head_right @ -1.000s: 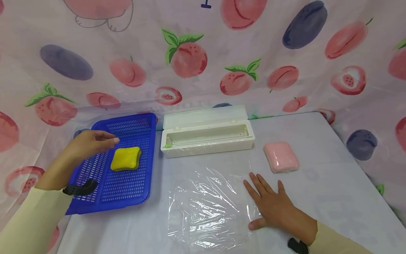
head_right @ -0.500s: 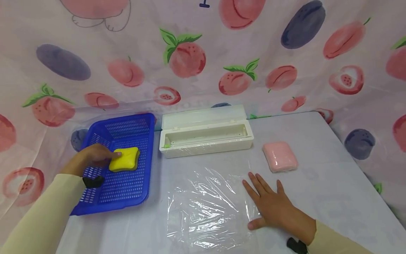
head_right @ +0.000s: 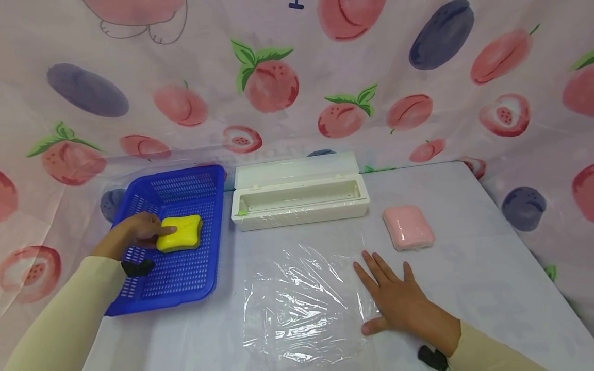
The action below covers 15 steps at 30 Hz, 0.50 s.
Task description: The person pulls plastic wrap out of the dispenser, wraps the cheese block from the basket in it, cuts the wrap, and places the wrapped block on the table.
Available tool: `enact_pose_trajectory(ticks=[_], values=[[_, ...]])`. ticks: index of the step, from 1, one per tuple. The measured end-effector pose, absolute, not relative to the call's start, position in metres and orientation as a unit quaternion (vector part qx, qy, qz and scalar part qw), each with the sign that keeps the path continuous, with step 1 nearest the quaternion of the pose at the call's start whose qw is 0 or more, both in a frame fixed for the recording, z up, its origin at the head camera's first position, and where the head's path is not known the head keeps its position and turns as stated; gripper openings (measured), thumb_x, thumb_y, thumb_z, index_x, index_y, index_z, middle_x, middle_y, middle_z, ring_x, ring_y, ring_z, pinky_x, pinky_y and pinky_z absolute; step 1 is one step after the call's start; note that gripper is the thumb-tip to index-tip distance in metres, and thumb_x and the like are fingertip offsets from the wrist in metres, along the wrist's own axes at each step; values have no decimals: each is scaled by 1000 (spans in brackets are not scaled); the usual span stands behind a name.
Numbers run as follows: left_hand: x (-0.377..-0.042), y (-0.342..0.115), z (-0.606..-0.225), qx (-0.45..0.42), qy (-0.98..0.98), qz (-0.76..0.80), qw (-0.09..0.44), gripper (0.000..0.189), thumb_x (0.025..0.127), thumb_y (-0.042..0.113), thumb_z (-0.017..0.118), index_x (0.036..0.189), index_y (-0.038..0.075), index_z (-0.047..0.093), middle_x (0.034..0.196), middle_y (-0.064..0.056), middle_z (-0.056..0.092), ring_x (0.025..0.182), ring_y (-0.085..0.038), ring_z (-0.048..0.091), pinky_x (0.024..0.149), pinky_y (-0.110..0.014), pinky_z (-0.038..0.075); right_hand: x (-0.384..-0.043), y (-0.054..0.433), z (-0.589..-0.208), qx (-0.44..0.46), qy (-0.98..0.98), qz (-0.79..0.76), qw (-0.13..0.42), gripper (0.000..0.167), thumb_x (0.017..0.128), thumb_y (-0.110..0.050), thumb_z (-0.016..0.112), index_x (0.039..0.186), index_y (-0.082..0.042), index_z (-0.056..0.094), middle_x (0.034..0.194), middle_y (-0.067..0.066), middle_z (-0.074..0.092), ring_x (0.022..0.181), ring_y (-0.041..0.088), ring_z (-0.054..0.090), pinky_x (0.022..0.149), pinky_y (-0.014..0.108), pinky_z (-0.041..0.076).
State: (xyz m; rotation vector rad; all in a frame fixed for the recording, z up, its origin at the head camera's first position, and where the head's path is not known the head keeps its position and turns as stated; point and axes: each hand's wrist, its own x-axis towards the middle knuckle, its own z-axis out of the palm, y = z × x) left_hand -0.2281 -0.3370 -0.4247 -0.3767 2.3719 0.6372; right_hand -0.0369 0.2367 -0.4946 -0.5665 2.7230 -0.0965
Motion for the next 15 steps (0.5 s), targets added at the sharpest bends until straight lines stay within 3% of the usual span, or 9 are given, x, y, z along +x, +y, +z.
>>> enact_pose_trajectory(ticks=[6, 15], values=[[-215, -330, -407, -97, 920, 242, 291, 51, 100, 35, 66, 116, -11, 51, 97, -18, 58, 82, -25, 63, 74, -34, 62, -37, 236, -493, -201, 962, -37, 183, 140, 54, -96, 57, 164, -18, 21, 172, 16, 12, 156, 42, 16, 104, 86, 21], [-183, -316, -371, -25, 948, 249, 198, 51, 100, 38, 64, 110, -10, 50, 93, -20, 62, 76, -25, 65, 68, -35, 60, -38, 237, -497, -197, 961, -36, 193, 142, 52, -99, 51, 165, -19, 18, 172, 15, 8, 157, 42, 14, 103, 87, 20]])
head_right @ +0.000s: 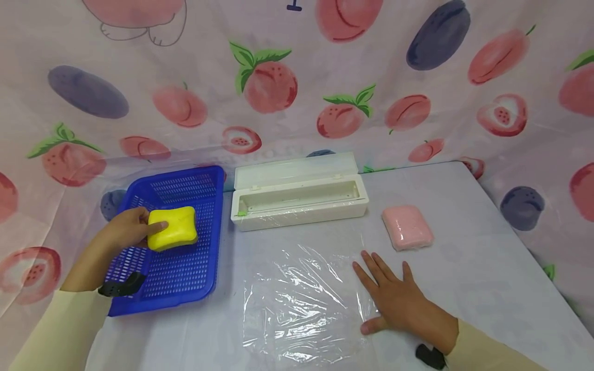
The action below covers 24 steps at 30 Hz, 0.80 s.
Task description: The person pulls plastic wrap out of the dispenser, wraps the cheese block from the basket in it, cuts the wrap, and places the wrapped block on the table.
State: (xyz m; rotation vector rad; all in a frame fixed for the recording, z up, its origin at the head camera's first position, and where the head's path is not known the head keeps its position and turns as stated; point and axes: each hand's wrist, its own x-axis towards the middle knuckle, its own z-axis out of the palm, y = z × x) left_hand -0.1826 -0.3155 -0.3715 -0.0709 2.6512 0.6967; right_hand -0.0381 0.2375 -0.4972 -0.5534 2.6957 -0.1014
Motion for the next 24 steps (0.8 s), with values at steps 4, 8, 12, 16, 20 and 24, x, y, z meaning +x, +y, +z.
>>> enact_pose_trajectory(ticks=[4, 8, 12, 16, 20, 24], values=[[-166, -307, -361, -4, 950, 262, 169, 51, 101, 42, 63, 109, -7, 49, 92, -19, 62, 76, -23, 64, 68, -33, 58, -39, 238, -499, -192, 960, -37, 200, 143, 51, -99, 52, 165, -20, 16, 172, 15, 8, 157, 42, 13, 103, 87, 18], [-148, -293, -351, 4, 948, 281, 146, 53, 101, 45, 60, 112, -6, 47, 101, -23, 62, 79, -24, 63, 68, -32, 57, -39, 238, -499, -190, 960, -39, 200, 143, 51, -98, 54, 165, -20, 17, 172, 15, 7, 157, 43, 13, 103, 87, 18], [-133, -273, -345, 6, 947, 301, 114, 53, 101, 48, 59, 112, -2, 46, 108, -24, 61, 82, -26, 60, 68, -32, 53, -39, 239, -499, -193, 960, -43, 197, 142, 52, -97, 55, 165, -20, 18, 172, 16, 8, 157, 43, 14, 103, 87, 18], [-121, -247, -346, -2, 941, 324, 101, 52, 100, 49, 60, 113, 1, 47, 108, -20, 62, 84, -27, 58, 67, -32, 50, -39, 238, -498, -191, 960, -45, 198, 142, 52, -97, 55, 165, -19, 18, 172, 16, 8, 157, 43, 13, 104, 87, 18], [-110, -216, -348, -6, 933, 340, 114, 50, 99, 48, 63, 118, 3, 48, 110, -17, 64, 86, -26, 59, 66, -30, 50, -40, 237, -496, -188, 959, -54, 207, 141, 53, -95, 60, 165, -19, 18, 172, 16, 7, 157, 44, 12, 104, 87, 16], [-100, -182, -357, 11, 922, 369, 120, 41, 98, 40, 67, 114, 6, 50, 103, -15, 66, 78, -23, 60, 63, -29, 50, -39, 236, -495, -185, 958, -55, 212, 140, 54, -91, 65, 164, -18, 19, 172, 16, 9, 156, 44, 13, 103, 87, 16]])
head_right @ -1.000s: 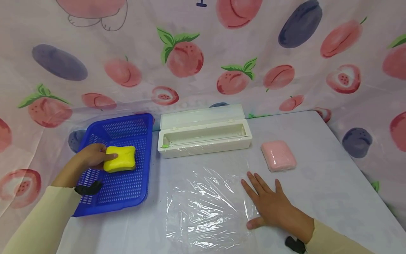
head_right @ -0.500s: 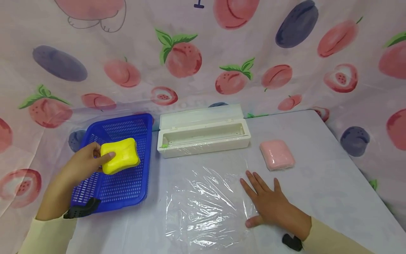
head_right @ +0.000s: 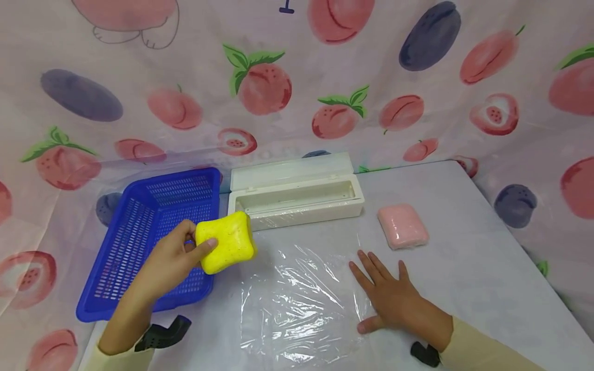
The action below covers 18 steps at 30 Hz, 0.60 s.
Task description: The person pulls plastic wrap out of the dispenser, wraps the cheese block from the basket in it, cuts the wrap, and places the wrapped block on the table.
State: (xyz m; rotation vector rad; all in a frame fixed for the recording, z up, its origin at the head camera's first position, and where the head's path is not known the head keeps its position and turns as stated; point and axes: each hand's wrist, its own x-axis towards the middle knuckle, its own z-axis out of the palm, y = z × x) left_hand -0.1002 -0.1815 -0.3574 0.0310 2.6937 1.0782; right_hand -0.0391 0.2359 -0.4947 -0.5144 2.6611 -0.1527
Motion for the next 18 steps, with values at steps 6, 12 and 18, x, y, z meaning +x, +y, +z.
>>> enact_pose_trajectory(ticks=[6, 12, 18], values=[[-95, -133, -395, 54, 905, 405, 117, 29, 95, 27, 72, 97, 9, 51, 78, -6, 58, 66, -19, 52, 56, -30, 43, -39, 236, -493, -190, 959, -49, 205, 139, 55, -91, 65, 164, -18, 20, 172, 17, 9, 156, 44, 13, 103, 87, 17], [-95, -97, -441, 95, 890, 421, 145, 31, 96, 28, 71, 94, 9, 47, 75, -1, 51, 66, -16, 50, 57, -27, 42, -39, 233, -492, -181, 959, -42, 213, 138, 55, -91, 66, 164, -20, 19, 172, 16, 8, 157, 43, 12, 104, 87, 16], [-90, -74, -465, 114, 882, 424, 169, 32, 95, 30, 70, 92, 9, 46, 71, 2, 47, 63, -14, 47, 55, -24, 39, -40, 234, -493, -170, 957, -41, 232, 139, 55, -89, 69, 165, -22, 17, 173, 14, 6, 157, 42, 12, 104, 87, 12]])
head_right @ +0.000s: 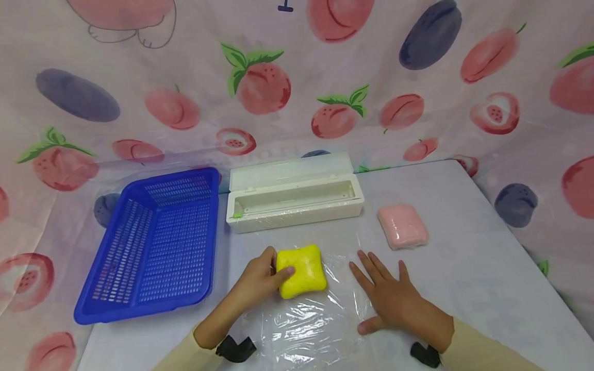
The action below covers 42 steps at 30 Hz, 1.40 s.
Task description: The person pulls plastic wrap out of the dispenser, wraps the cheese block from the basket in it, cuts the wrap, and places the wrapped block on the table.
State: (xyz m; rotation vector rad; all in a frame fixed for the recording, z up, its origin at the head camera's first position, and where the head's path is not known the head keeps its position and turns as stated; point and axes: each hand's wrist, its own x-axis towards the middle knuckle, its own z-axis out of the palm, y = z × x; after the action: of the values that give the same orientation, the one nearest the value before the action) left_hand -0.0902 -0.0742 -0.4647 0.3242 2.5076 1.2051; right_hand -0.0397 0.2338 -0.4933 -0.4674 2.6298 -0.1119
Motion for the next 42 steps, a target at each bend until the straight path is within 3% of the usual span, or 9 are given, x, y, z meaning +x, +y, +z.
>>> enact_pose_trajectory(ticks=[19, 33, 42], values=[[-85, -59, -491, 101, 887, 411, 186, 32, 94, 30, 72, 93, 9, 48, 72, 1, 48, 63, -14, 48, 55, -25, 40, -37, 234, -493, -176, 960, -41, 213, 138, 55, -89, 70, 164, -21, 20, 172, 15, 9, 156, 43, 15, 104, 86, 15], [-84, -62, -486, 71, 897, 381, 212, 43, 94, 49, 69, 89, 10, 52, 71, -1, 53, 61, -15, 50, 52, -26, 41, -36, 232, -495, -182, 965, -41, 186, 138, 54, -87, 72, 164, -19, 22, 172, 16, 12, 156, 43, 17, 104, 86, 15], [-88, -62, -490, 74, 899, 368, 226, 43, 91, 45, 74, 94, 10, 52, 71, -4, 56, 60, -18, 54, 54, -28, 44, -38, 234, -500, -171, 961, -43, 211, 140, 53, -91, 68, 165, -21, 19, 173, 14, 7, 157, 42, 13, 104, 86, 11]])
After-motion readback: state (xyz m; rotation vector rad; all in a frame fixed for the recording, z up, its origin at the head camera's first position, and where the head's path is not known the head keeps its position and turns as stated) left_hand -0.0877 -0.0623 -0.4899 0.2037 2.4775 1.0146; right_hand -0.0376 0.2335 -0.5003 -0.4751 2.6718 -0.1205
